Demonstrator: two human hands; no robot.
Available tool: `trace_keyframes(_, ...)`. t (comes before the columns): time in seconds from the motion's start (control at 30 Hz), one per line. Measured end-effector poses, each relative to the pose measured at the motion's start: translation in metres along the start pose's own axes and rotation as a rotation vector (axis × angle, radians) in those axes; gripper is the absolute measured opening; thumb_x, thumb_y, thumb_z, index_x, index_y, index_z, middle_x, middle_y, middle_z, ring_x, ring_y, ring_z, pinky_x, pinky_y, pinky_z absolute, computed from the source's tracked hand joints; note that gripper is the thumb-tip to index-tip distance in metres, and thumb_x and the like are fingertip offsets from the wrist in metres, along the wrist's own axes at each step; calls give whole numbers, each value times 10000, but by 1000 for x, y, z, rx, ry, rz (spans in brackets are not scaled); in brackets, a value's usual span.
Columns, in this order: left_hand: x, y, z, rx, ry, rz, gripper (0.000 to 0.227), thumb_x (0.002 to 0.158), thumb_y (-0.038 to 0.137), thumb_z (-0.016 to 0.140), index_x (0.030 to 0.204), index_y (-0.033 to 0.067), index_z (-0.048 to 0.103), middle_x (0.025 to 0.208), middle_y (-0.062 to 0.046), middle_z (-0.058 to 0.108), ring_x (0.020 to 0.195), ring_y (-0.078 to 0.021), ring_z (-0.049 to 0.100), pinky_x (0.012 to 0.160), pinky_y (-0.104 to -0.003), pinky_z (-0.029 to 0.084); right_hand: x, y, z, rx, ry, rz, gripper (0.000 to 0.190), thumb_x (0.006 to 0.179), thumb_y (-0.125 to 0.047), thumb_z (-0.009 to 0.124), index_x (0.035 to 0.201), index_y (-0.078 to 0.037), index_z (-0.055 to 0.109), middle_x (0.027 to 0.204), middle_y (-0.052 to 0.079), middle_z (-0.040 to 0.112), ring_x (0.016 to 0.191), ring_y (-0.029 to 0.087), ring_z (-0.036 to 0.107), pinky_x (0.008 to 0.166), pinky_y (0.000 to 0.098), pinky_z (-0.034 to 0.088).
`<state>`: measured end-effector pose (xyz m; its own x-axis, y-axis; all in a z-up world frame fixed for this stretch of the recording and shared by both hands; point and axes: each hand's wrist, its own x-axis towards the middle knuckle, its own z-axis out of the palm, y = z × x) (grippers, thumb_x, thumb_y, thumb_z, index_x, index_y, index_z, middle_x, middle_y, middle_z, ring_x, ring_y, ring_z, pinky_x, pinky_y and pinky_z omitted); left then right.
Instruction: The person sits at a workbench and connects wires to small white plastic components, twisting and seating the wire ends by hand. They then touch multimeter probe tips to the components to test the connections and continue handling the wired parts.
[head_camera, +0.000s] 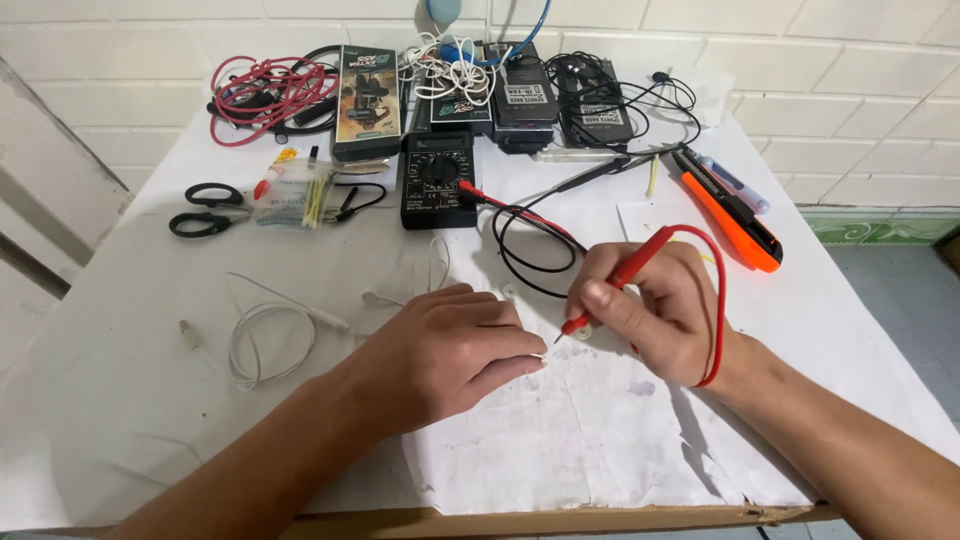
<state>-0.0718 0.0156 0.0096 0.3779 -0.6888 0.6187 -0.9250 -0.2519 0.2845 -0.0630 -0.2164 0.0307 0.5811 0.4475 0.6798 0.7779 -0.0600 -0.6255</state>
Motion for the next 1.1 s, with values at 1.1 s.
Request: trace_keyframes(1.1,-4,-5,6,147,-12,34,196,976,125,705,797,96,631,749,-19,513,656,-223,597,588,-333,498,0,0,2,-76,-113,-45,276,1001,-191,566,789,-57,680,580,51,613,464,169,565,577,300,551)
